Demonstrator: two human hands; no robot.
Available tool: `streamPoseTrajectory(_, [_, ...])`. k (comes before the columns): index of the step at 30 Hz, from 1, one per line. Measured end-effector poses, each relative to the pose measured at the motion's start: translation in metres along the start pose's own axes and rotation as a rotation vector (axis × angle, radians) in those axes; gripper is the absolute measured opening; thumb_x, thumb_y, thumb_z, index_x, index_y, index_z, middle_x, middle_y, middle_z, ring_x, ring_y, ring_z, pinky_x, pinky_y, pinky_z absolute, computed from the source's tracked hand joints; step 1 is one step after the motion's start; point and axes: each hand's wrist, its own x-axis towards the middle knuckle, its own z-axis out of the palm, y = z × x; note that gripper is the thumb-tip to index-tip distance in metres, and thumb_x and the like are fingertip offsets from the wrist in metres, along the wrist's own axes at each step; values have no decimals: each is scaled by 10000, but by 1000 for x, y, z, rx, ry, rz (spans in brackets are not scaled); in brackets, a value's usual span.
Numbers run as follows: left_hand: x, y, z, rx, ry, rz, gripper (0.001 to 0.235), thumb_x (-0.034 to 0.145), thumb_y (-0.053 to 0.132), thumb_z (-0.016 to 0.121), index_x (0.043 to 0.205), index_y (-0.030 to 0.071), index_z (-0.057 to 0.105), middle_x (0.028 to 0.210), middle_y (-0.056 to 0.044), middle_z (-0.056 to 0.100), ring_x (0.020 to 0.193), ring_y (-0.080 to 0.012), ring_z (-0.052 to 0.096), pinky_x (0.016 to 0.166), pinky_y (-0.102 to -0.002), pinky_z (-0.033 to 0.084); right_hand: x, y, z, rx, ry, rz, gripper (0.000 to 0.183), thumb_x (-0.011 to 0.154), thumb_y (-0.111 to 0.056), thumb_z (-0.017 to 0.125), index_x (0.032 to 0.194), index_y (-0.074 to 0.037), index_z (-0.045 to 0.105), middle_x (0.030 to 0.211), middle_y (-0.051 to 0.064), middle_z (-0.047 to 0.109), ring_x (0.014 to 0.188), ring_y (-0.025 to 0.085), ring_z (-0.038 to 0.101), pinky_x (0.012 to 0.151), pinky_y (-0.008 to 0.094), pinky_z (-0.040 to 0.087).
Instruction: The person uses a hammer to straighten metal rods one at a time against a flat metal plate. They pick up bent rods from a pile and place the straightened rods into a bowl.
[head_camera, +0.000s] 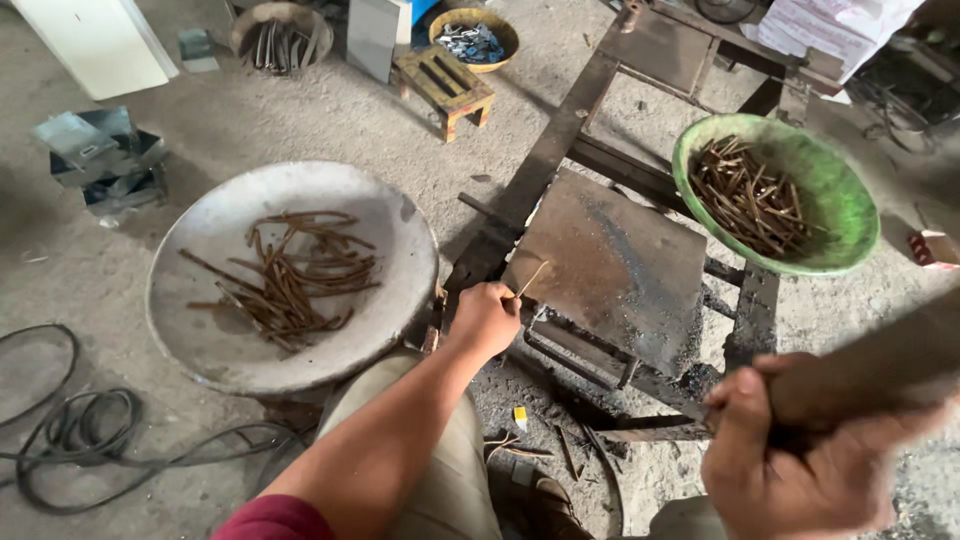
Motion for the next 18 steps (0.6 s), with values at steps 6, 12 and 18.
streamPoseTrajectory(6, [1, -2, 2, 15, 71, 102, 163, 842, 184, 729, 867, 26, 758, 857, -218, 733, 843, -394, 717, 772, -451, 578, -37, 55, 75, -38, 7, -505, 716, 1026, 46, 640, 1566, -91, 190, 910, 128, 617, 634, 154, 538, 498, 264, 473])
streamPoseTrajectory(12, [1, 3, -1, -52, 14, 10, 176, 868, 184, 708, 880, 13, 750, 845, -222, 735, 852, -383, 732, 768, -436, 590, -42, 48, 71, -118, -619, 404, 597, 900, -67, 630, 1467, 46, 484, 696, 157, 695, 417, 167, 653, 333, 266, 568])
streamPoseTrajectory(18, [3, 3, 0, -50, -8, -22, 188, 870, 208, 715, 890, 28, 766, 835, -205, 742, 810, -354, 743, 744, -422, 589, 24, 9, 5, 76, 25, -57, 234, 1129, -133, 617, 1280, 42, 573, 889, 98, 689, 583, 108, 658, 536, 205, 585])
